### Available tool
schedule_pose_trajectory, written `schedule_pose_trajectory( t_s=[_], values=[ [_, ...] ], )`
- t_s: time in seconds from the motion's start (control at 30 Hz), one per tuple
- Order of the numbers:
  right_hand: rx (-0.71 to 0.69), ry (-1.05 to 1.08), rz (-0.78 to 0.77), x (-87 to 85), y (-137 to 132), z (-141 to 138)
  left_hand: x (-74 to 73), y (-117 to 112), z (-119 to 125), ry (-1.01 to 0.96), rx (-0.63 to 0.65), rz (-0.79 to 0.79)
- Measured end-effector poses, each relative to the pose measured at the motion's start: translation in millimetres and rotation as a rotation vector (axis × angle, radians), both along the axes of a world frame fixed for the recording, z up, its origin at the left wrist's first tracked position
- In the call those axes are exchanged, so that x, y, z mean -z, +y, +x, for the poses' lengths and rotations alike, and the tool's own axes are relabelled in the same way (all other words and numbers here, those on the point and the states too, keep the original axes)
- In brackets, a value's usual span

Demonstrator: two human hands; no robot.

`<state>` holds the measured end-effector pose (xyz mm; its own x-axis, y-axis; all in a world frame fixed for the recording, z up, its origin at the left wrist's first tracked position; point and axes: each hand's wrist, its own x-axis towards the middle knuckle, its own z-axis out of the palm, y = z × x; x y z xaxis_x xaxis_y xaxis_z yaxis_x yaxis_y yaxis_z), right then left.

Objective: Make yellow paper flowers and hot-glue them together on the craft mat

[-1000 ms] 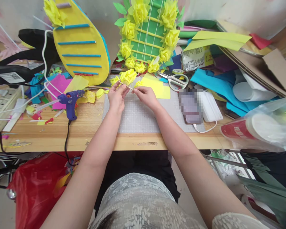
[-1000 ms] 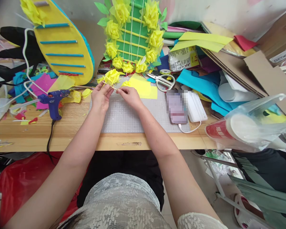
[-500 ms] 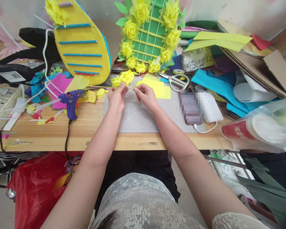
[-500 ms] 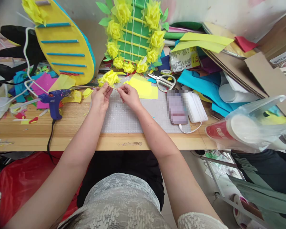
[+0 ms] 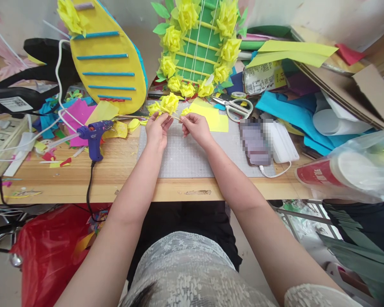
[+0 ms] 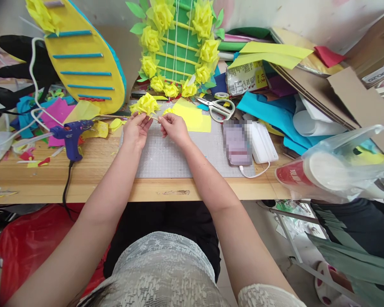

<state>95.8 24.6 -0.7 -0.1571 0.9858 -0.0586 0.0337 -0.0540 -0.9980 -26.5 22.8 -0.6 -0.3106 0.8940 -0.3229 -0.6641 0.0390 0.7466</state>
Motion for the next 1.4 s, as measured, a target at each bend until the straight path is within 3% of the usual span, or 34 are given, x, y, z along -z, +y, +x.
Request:
schedule_pose_trajectory(
  t_s=[0.17, 0.33, 0.8, 0.97, 1.4],
  values=[
    [0.026, 0.063, 0.055, 6.2, 3, 1, -0.2, 0, -1, 0.039, 0.001, -0.047],
    [0.033, -0.017, 0.081, 10.9, 5, 2, 3.9, 1, -1, 0.037, -0.003, -0.063],
    [-0.036, 0.002, -0.012, -0.2, -2, 3, -5.5, -3, 4, 0.021, -0.048, -0.085],
    [-0.05, 0.073, 0.033, 3.2, 0, 2, -5.5, -4, 5, 0.038, -0.08, -0.074],
    [-0.02, -0.054, 0.079, 4.7, -1, 3, -3.6, -4, 6, 0.016, -0.048, -0.034]
  ],
)
